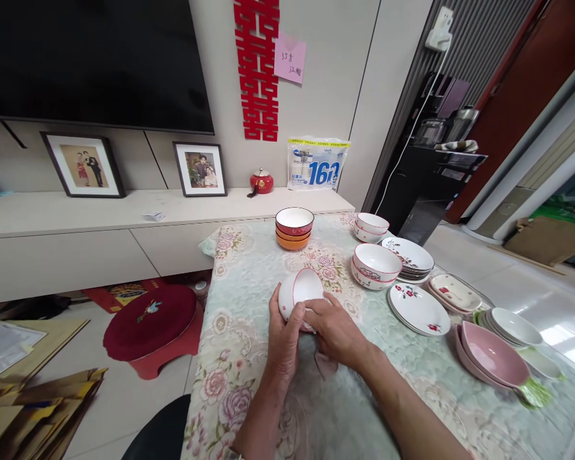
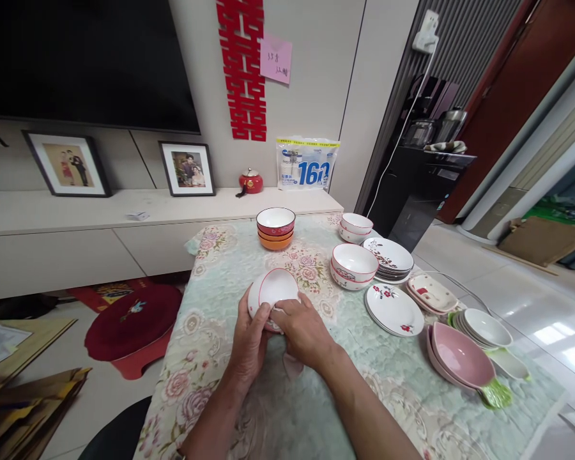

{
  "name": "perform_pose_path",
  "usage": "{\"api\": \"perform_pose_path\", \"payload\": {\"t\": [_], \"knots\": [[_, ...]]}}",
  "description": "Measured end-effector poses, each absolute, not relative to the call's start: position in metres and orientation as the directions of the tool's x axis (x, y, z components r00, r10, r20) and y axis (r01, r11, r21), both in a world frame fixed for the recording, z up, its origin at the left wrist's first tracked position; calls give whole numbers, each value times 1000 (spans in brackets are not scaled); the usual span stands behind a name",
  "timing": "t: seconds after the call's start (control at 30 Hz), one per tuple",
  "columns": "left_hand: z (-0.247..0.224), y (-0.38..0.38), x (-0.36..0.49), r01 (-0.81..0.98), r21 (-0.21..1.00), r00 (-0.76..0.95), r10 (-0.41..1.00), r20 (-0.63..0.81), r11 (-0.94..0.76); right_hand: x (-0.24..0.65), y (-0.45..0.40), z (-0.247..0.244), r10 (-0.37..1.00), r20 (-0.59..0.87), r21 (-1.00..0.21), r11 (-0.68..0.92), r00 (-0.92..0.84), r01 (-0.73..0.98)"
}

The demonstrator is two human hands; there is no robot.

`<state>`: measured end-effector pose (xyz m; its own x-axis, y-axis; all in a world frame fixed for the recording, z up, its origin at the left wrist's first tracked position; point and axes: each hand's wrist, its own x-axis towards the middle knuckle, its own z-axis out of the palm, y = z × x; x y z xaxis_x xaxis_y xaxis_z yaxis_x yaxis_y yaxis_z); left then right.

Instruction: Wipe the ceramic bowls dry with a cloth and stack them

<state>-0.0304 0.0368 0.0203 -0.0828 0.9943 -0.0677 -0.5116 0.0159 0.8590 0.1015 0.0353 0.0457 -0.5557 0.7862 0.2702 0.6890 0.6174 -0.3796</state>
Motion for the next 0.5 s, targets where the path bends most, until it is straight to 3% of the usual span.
{"api": "perform_pose_path", "payload": {"t": [0.1,0.23,0.33,0.4,0.5], "knots": [[20,37,-28,-517,856,-71,996,-51,6,100,35,42,811,298,-409,585,-504,700],[18,36,-25,-499,866,-75,997,-7,-31,87,30,41,893,327,-727,447,-310,521],[18,35,-25,-502,864,-63,998,4,-35,79,27,45,927,302,-862,365,-223,352],[19,35,-27,-521,854,-66,997,-26,-12,79,27,48,912,291,-862,382,-290,334],[21,35,-29,-556,831,-73,995,-69,17,86,29,52,829,296,-731,516,-474,446]]}}
